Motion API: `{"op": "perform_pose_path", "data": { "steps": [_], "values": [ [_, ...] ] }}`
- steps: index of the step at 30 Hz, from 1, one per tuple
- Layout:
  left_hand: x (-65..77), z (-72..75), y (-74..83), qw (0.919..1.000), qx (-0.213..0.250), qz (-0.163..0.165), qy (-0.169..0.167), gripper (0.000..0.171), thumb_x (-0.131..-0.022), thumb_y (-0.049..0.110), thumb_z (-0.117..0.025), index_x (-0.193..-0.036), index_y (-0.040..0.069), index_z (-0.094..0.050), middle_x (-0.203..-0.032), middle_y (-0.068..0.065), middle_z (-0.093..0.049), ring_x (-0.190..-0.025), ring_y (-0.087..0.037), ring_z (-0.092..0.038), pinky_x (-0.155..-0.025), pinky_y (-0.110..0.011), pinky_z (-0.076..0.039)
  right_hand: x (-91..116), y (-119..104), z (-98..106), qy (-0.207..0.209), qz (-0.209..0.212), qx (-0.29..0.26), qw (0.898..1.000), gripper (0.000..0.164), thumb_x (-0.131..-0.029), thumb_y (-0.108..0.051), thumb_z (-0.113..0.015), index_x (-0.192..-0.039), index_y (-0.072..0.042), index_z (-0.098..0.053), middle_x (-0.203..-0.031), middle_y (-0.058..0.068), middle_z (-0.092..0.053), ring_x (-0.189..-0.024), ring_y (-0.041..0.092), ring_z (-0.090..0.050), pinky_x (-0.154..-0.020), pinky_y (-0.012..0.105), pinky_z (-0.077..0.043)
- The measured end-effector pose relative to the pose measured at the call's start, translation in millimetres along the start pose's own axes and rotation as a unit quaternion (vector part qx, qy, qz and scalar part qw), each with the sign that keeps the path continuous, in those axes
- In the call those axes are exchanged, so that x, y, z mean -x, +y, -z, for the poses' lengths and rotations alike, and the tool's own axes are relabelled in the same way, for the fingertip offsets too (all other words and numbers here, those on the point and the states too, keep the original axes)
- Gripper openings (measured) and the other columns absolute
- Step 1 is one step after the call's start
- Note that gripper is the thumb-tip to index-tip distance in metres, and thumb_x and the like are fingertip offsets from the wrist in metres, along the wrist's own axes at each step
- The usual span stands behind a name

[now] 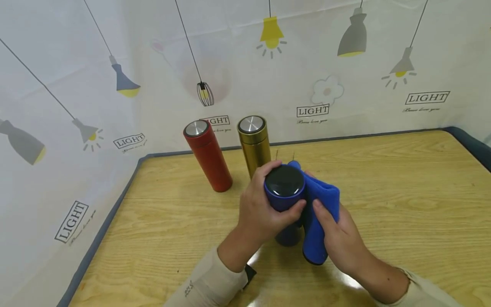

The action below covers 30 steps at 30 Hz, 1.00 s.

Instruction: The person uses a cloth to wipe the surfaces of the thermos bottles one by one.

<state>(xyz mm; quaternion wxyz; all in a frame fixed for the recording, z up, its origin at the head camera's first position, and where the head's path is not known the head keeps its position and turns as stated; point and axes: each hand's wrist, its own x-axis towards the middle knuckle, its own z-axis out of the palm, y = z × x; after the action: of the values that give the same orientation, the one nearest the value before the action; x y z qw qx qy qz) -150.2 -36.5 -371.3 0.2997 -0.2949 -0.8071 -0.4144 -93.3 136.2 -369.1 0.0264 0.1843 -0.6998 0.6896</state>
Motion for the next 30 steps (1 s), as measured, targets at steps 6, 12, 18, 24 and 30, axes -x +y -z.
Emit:
{"op": "perform_pose_path", "data": {
  "steps": [6, 12, 18, 24, 30],
  "values": [
    [0.2, -0.8, -0.3, 1.0000, 0.003, -0.002, 0.002, 0.077, -0.083, 0.051, -0.074, -0.140, 0.009, -0.043, -0.125, -0.010, -0.065, -0.104, -0.021, -0.069, -0.086, -0.034, -0.059, 0, 7, -1, 0.010, -0.030, -0.001, 0.999, 0.045, -0.111, -0.024, -0.030, -0.152, -0.007, -0.037, -0.148, 0.017, -0.048, -0.131, 0.003, -0.052, -0.101, 0.015, -0.045],
    [1.7, -1.9, -0.4, 1.0000, -0.006, 0.000, 0.004, 0.078, -0.083, 0.055, -0.072, -0.140, 0.010, -0.044, -0.124, -0.009, -0.065, -0.103, -0.021, -0.069, -0.085, -0.034, -0.059, 0, 13, 0, -0.004, -0.078, 0.001, 0.997, 0.049, -0.111, -0.032, -0.026, -0.146, -0.002, -0.042, -0.138, 0.018, -0.057, -0.122, 0.003, -0.058, -0.097, 0.019, -0.049],
    [2.6, -2.5, -0.2, 1.0000, -0.005, 0.003, 0.001, 0.077, -0.083, 0.055, -0.071, -0.140, 0.010, -0.043, -0.125, -0.010, -0.064, -0.103, -0.021, -0.069, -0.085, -0.034, -0.059, 0, 12, 2, -0.003, -0.121, 0.004, 0.993, 0.051, -0.111, -0.037, -0.024, -0.147, -0.004, -0.041, -0.139, 0.017, -0.057, -0.119, 0.004, -0.059, -0.095, 0.026, -0.050],
    [0.6, -3.0, 0.3, 1.0000, 0.003, -0.003, 0.000, 0.077, -0.083, 0.053, -0.072, -0.140, 0.009, -0.042, -0.124, -0.010, -0.064, -0.103, -0.021, -0.069, -0.086, -0.033, -0.059, 4, 0, 4, 0.013, -0.069, -0.005, 0.998, 0.049, -0.111, -0.033, -0.024, -0.155, -0.012, -0.033, -0.154, 0.011, -0.045, -0.133, 0.005, -0.050, -0.100, 0.019, -0.046],
    [0.1, -1.5, -0.3, 1.0000, 0.004, 0.002, 0.001, 0.077, -0.083, 0.051, -0.074, -0.140, 0.010, -0.042, -0.124, -0.011, -0.065, -0.104, -0.021, -0.069, -0.088, -0.034, -0.059, 3, -5, 1, -0.003, -0.019, -0.030, 0.999, 0.047, -0.112, -0.027, -0.023, -0.158, -0.018, -0.027, -0.162, 0.007, -0.032, -0.145, 0.010, -0.038, -0.105, 0.014, -0.040]
  ]
}}
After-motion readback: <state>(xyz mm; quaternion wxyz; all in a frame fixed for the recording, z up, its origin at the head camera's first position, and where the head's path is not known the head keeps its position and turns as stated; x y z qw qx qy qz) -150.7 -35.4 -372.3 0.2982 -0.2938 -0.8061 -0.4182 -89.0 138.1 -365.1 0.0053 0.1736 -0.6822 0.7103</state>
